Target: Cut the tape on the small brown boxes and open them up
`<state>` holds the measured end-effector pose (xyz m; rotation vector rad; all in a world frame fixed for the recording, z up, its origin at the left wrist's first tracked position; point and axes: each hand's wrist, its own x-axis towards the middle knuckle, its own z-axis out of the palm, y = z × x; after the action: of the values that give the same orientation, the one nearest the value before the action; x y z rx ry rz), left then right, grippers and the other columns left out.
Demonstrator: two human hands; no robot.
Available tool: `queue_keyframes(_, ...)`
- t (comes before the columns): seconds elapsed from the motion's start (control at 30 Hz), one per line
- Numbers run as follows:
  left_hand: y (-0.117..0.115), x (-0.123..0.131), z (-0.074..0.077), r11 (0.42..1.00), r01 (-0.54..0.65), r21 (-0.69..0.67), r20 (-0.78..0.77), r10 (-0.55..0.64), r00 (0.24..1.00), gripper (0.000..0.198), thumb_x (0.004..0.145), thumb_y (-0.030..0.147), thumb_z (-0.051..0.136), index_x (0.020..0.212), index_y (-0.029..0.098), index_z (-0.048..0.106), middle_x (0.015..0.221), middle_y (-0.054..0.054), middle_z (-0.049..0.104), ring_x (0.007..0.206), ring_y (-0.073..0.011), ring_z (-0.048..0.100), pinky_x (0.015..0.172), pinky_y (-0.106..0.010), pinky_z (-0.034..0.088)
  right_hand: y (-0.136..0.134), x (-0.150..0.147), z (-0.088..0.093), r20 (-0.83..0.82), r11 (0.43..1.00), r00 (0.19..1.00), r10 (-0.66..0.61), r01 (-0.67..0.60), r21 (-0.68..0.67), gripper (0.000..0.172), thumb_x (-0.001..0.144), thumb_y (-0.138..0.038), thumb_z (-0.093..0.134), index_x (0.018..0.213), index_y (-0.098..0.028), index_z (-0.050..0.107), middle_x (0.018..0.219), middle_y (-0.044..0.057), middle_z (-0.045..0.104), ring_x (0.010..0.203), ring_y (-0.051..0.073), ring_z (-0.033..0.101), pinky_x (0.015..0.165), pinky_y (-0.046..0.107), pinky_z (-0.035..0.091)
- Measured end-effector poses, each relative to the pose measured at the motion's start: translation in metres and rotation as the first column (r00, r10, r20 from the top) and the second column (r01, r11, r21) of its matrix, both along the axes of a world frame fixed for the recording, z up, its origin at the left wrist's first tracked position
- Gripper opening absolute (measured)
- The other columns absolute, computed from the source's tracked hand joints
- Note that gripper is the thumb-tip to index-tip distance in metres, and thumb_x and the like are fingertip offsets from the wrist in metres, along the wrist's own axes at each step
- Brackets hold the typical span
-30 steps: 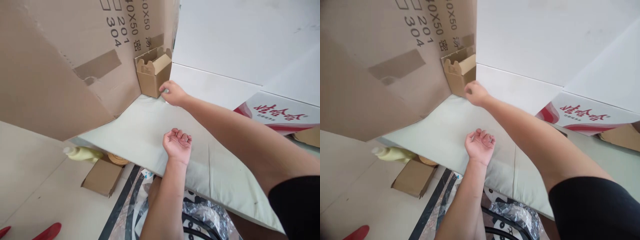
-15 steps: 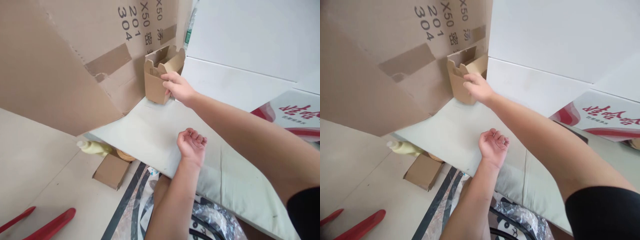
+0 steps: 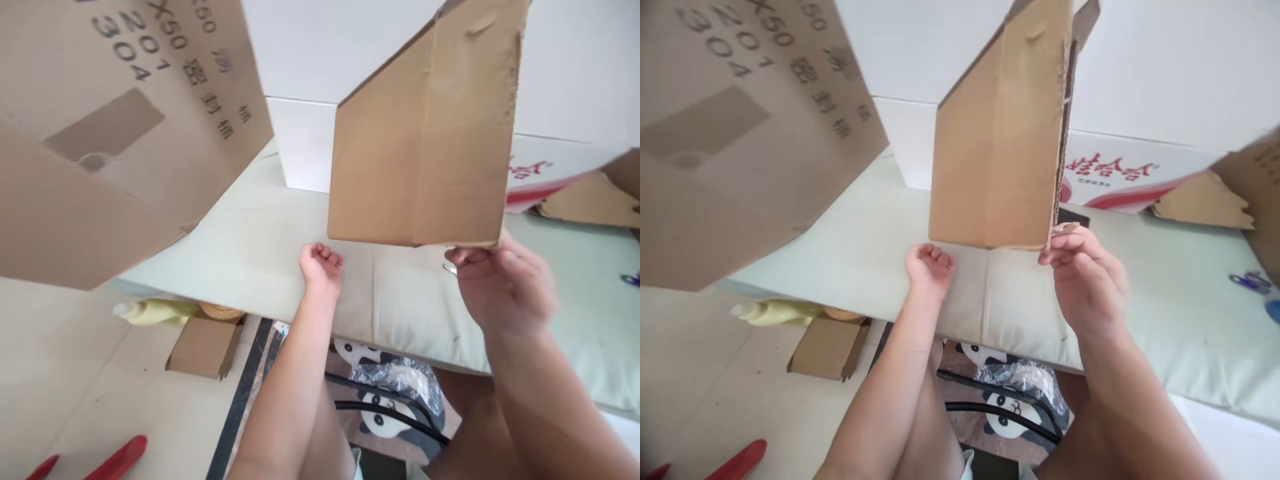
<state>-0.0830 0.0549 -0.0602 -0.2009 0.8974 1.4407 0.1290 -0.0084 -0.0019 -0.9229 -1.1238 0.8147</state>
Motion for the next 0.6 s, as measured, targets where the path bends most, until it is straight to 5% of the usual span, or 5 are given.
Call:
queue_keyframes(0.2,0.006,0.029,0.0,0.995,0.094,0.028,-0.17,-0.088,0.981,0.017,0.082,0.025,0.047,0.068,0.021,0.039,0.056,0.007,0.034,0.043,-0.0082,0.033,0.054,-0.023,0.037,-0.028,0.05,-0.021,0.055,0.979,0.979,-0.194,0.197,-0.044,0.02,0.08,-0.05,0.072,0.079,-0.031,0.078,0.097,0.008,0.068,0.097,0.029,0.066,0.087,0.05,0.058)
queue_keyframes(0.33,0.008,0.043,0.001,0.991,0.125,0.055,-0.268,-0.106,0.958,0.02,0.084,0.032,0.048,0.069,0.021,0.04,0.058,0.007,0.037,0.044,-0.0083,0.036,0.053,-0.023,0.035,-0.032,0.064,-0.038,-0.011,0.962,0.963,-0.268,0.267,-0.06,0.021,0.082,-0.045,0.072,0.068,-0.03,0.075,0.088,0.006,0.071,0.09,0.026,0.067,0.087,0.048,0.057)
queue_keyframes(0.6,0.012,0.047,0.002,0.977,0.07,0.202,-0.405,0.019,0.914,0.028,0.09,0.035,0.045,0.068,0.019,0.051,0.063,0.002,0.052,0.055,-0.012,0.055,0.056,-0.026,0.045,-0.05,0.083,-0.019,-0.02,0.992,0.998,-0.055,0.056,0.11,0.029,0.091,-0.043,0.07,0.064,-0.031,0.074,0.07,0.003,0.069,0.066,0.021,0.061,0.069,0.042,0.055)
